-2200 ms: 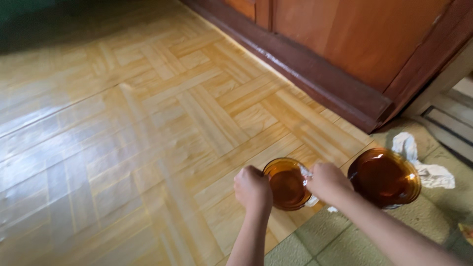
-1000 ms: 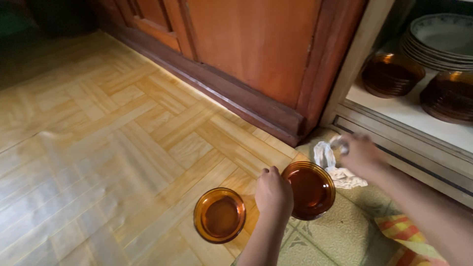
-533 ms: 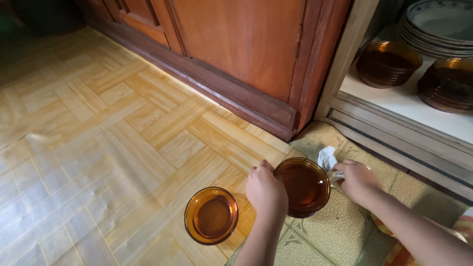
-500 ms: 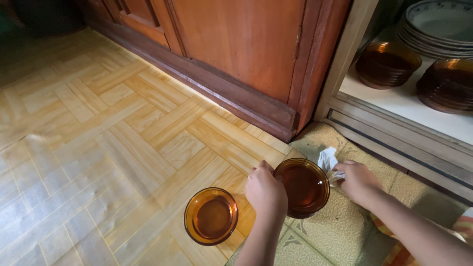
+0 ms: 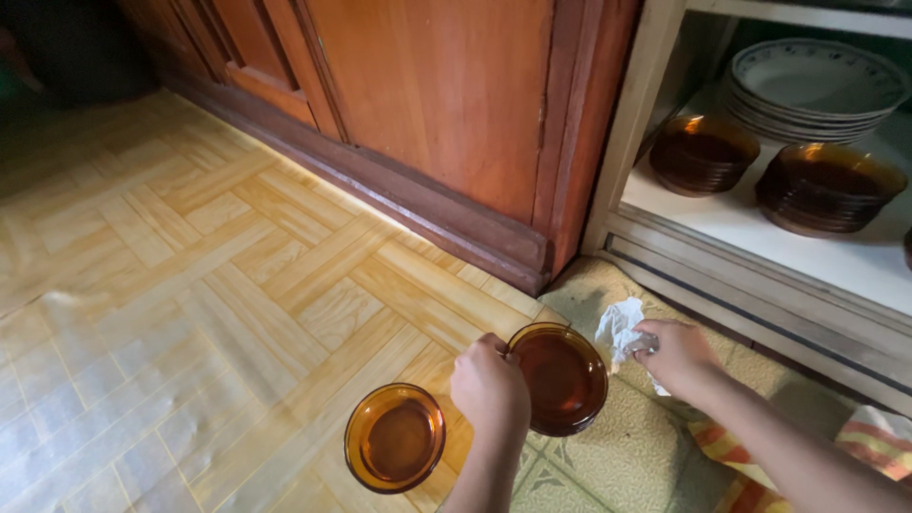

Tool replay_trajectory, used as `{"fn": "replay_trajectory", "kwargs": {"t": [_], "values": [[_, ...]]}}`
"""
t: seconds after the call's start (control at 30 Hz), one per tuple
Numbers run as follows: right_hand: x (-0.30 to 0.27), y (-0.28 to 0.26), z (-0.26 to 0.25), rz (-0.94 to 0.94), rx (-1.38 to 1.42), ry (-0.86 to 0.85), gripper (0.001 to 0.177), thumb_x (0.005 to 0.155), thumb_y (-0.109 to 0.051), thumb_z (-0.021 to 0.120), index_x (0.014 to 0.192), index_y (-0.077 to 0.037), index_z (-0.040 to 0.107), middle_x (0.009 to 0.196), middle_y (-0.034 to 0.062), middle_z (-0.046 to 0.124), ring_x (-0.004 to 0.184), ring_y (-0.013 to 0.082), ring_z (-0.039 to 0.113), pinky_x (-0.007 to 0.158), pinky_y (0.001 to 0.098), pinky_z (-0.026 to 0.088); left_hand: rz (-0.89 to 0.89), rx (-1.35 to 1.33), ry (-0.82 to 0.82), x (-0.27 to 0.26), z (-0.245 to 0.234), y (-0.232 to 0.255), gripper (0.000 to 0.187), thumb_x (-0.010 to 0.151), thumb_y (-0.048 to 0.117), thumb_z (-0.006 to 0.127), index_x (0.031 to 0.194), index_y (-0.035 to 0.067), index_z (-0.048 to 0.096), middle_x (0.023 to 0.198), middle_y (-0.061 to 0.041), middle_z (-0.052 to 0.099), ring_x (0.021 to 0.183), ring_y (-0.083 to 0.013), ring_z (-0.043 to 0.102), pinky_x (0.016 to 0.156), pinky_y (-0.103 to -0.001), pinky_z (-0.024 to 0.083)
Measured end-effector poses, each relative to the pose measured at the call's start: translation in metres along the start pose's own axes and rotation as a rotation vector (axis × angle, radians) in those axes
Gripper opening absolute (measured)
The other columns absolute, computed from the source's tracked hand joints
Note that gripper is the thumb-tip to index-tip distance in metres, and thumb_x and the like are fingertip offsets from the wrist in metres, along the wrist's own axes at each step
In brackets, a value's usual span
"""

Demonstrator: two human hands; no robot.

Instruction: The person wipes glass bowls with a tissue, places them inside a glass cabinet, and slides the cabinet doors shut.

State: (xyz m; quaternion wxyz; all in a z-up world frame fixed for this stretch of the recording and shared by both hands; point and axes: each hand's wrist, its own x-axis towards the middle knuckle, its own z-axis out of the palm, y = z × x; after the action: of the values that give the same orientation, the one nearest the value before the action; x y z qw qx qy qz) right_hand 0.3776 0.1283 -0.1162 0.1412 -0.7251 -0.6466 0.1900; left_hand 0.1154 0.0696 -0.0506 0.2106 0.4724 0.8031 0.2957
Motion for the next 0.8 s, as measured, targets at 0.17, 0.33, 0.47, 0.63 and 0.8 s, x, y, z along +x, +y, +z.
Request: {"fn": "replay_trajectory", "kwargs": {"t": [0.17, 0.33, 0.47, 0.63, 0.8], "values": [[0.003, 0.007, -0.009, -0.011, -0.004, 0.052, 0.045, 0.079, -0.023, 0.083, 0.123, -0.019, 0.075, 0.111, 0.0139, 0.078, 0.097, 0.0298, 0.075, 0.09, 0.0375, 0.059, 0.005, -0.023, 0.025, -0.004, -0.006, 0.004, 0.01, 0.08, 0.025, 0.079, 0.083, 0.016, 0.076, 0.088, -0.014, 0.073, 0.083, -0.0361, 0.071, 0.073, -0.048, 0.057], [0.002, 0.001, -0.026, -0.008, 0.074, 0.075, 0.05, 0.078, -0.023, 0.083, 0.126, -0.015, 0.072, 0.106, 0.0143, 0.077, 0.084, 0.0271, 0.077, 0.08, 0.0379, 0.061, -0.037, -0.048, -0.015, -0.008, -0.012, 0.012, 0.013, 0.081, 0.026, 0.078, 0.085, 0.015, 0.074, 0.086, -0.014, 0.075, 0.084, -0.035, 0.073, 0.074, -0.046, 0.058], [-0.013, -0.018, -0.05, 0.121, 0.113, 0.004, 0.053, 0.082, -0.022, 0.08, 0.133, -0.016, 0.069, 0.092, 0.0165, 0.08, 0.071, 0.0259, 0.076, 0.072, 0.0393, 0.061, -0.052, -0.039, -0.026, -0.009, -0.015, 0.015, 0.013, 0.082, 0.027, 0.078, 0.087, 0.016, 0.074, 0.087, -0.014, 0.074, 0.085, -0.0347, 0.073, 0.074, -0.046, 0.058], [-0.025, -0.033, -0.073, 0.123, 0.094, -0.007, 0.055, 0.083, -0.023, 0.08, 0.136, -0.018, 0.067, 0.087, 0.0176, 0.08, 0.065, 0.0227, 0.072, 0.068, 0.0383, 0.059, -0.076, -0.067, -0.01, -0.013, -0.018, 0.013, 0.012, 0.081, 0.028, 0.078, 0.087, 0.018, 0.075, 0.087, -0.013, 0.075, 0.085, -0.0344, 0.073, 0.073, -0.047, 0.058], [-0.041, -0.056, -0.096, 0.172, 0.11, -0.058, 0.05, 0.089, -0.024, 0.073, 0.138, -0.022, 0.064, 0.088, 0.0138, 0.079, 0.062, 0.0225, 0.07, 0.064, 0.0408, 0.062, -0.033, -0.163, 0.029, -0.018, -0.021, 0.019, 0.013, 0.082, 0.029, 0.077, 0.086, 0.017, 0.076, 0.086, -0.013, 0.076, 0.084, -0.0345, 0.073, 0.075, -0.047, 0.058]]}}
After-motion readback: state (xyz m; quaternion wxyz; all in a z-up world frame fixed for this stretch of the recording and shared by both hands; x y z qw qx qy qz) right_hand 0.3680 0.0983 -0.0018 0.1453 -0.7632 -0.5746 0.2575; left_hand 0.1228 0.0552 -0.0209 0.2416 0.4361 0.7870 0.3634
